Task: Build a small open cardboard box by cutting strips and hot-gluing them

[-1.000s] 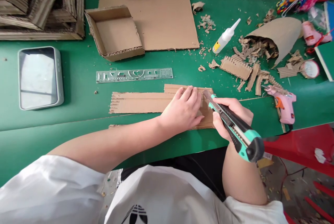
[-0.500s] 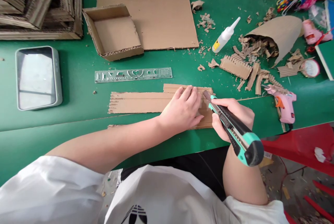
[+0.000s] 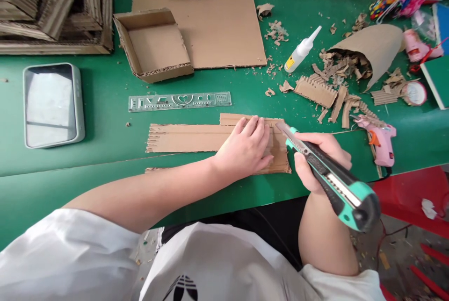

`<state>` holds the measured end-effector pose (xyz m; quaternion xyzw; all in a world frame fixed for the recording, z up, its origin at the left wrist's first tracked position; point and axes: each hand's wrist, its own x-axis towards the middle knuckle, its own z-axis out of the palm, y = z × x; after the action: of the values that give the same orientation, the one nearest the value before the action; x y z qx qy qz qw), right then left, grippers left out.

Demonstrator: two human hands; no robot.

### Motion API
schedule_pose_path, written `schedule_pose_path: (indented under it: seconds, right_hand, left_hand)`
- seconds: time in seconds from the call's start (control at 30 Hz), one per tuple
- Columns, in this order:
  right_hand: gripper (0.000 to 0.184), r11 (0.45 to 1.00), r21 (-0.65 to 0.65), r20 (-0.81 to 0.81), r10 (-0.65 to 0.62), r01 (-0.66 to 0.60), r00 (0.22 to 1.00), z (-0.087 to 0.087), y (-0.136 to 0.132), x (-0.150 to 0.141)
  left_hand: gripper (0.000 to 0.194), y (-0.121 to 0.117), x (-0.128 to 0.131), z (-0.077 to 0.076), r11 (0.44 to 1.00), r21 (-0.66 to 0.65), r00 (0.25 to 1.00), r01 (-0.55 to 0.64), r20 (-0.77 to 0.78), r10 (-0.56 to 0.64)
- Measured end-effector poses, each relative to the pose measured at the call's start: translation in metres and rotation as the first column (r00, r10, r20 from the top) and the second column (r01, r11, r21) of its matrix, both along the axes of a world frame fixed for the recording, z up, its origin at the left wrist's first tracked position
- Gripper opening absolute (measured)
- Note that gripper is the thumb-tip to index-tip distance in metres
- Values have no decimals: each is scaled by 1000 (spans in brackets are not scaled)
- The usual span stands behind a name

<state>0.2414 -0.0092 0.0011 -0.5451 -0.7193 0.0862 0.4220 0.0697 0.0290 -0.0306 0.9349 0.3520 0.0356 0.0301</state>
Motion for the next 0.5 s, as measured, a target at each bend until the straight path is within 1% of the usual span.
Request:
schedule_pose_path:
  seconds: [0.07, 0.23, 0.4, 0.5]
  right_hand:
    - [22, 1000, 28, -31, -2, 2, 1000, 1, 0, 0]
    - [23, 999, -25, 68, 28, -27, 997, -2, 2, -1]
    - [22, 1000, -28, 95, -1, 3, 995, -7, 2, -5]
    - [24, 1000, -24, 100, 17, -14, 995, -11, 5, -6]
  left_hand:
    - [65, 0, 0, 0, 1000, 2, 1000, 2, -3, -2]
    - [65, 1, 1, 2, 1000, -24, 1000, -9, -22, 8]
    - [64, 0, 1, 4, 999, -40, 1000, -1, -29, -1]
    - [65, 1, 1, 4, 999, -43, 1000, -2, -23, 1]
